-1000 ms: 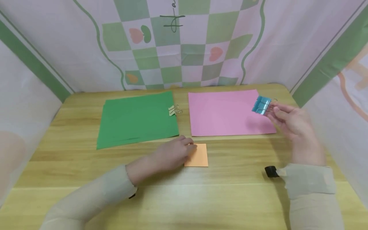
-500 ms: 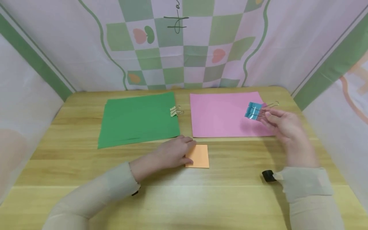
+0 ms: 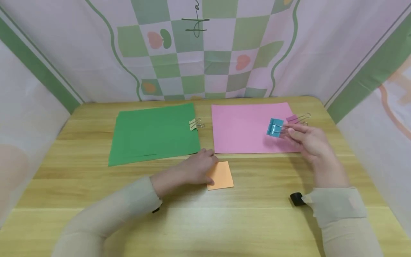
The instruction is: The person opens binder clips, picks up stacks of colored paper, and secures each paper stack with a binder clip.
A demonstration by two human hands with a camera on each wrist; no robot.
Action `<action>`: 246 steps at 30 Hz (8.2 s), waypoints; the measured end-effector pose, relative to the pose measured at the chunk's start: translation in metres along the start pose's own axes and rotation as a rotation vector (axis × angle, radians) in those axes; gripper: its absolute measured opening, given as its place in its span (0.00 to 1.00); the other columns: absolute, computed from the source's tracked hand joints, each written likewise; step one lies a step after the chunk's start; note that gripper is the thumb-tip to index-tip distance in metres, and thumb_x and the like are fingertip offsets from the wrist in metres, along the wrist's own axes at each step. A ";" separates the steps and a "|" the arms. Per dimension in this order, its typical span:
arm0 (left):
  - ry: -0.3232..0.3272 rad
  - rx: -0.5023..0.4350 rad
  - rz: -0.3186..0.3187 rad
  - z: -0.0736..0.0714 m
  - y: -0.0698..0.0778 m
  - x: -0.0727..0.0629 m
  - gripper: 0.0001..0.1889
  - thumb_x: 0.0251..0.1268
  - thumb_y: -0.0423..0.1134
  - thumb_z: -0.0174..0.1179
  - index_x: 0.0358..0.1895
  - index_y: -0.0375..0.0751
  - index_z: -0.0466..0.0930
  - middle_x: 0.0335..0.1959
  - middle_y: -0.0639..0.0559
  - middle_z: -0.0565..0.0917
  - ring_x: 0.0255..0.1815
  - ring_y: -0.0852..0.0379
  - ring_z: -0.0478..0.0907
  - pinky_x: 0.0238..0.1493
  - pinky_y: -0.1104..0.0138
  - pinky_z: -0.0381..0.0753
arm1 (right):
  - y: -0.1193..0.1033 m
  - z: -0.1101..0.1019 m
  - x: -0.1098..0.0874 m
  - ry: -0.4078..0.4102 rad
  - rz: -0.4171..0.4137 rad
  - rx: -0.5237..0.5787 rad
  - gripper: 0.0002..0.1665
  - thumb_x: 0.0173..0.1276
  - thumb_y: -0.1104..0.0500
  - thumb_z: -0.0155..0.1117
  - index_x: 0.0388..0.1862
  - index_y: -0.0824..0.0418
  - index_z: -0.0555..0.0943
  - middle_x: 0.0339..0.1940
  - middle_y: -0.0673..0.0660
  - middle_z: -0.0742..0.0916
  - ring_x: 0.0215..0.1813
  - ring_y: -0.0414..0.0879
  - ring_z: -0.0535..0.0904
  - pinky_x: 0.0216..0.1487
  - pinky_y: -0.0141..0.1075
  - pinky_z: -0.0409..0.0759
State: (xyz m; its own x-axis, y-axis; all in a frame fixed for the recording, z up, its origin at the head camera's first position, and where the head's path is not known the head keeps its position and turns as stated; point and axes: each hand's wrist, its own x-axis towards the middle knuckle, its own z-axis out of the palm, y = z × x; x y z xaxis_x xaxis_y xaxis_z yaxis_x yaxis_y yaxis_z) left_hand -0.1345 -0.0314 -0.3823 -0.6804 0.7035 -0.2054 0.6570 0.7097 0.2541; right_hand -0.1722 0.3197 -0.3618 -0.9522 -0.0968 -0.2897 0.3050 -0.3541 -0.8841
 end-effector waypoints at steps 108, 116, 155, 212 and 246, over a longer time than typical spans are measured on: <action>-0.037 -1.131 -0.356 -0.047 -0.065 0.018 0.11 0.66 0.30 0.64 0.50 0.34 0.85 0.55 0.43 0.85 0.45 0.56 0.84 0.56 0.58 0.84 | 0.032 0.084 0.014 -0.176 0.120 -0.534 0.27 0.74 0.70 0.54 0.68 0.81 0.65 0.36 0.42 0.90 0.41 0.36 0.87 0.48 0.29 0.85; -0.034 -1.139 -0.345 -0.047 -0.066 0.020 0.11 0.66 0.30 0.64 0.50 0.34 0.86 0.55 0.44 0.84 0.46 0.56 0.85 0.52 0.63 0.86 | 0.034 0.090 0.014 -0.202 0.137 -0.542 0.27 0.74 0.69 0.54 0.68 0.81 0.65 0.36 0.43 0.89 0.41 0.36 0.88 0.48 0.29 0.85; 0.028 -1.114 -0.314 -0.051 -0.061 0.025 0.10 0.67 0.29 0.62 0.49 0.32 0.85 0.53 0.40 0.86 0.48 0.53 0.86 0.56 0.56 0.84 | 0.034 0.103 0.014 -0.238 0.192 -0.606 0.24 0.76 0.69 0.53 0.66 0.80 0.68 0.36 0.49 0.90 0.40 0.39 0.88 0.51 0.32 0.84; -0.130 -0.963 -0.255 -0.028 -0.065 0.023 0.10 0.65 0.28 0.64 0.47 0.32 0.86 0.45 0.42 0.89 0.35 0.60 0.82 0.39 0.70 0.85 | 0.045 0.109 0.012 -0.626 0.237 -1.102 0.24 0.68 0.56 0.65 0.56 0.73 0.80 0.36 0.58 0.89 0.36 0.47 0.84 0.45 0.38 0.84; 0.072 -0.260 -0.155 -0.024 -0.023 0.021 0.09 0.64 0.24 0.58 0.38 0.38 0.87 0.40 0.48 0.87 0.38 0.55 0.80 0.41 0.68 0.83 | 0.056 0.117 0.002 -0.733 0.212 -1.020 0.16 0.74 0.58 0.59 0.47 0.71 0.83 0.34 0.58 0.89 0.37 0.46 0.83 0.41 0.35 0.83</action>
State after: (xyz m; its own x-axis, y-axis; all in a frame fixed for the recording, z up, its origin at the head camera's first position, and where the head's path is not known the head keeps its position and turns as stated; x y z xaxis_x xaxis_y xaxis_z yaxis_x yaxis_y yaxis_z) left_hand -0.1720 -0.0340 -0.3703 -0.7932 0.5766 -0.1958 0.4448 0.7683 0.4603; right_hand -0.1591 0.1914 -0.3687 -0.5702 -0.6682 -0.4780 0.0158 0.5728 -0.8196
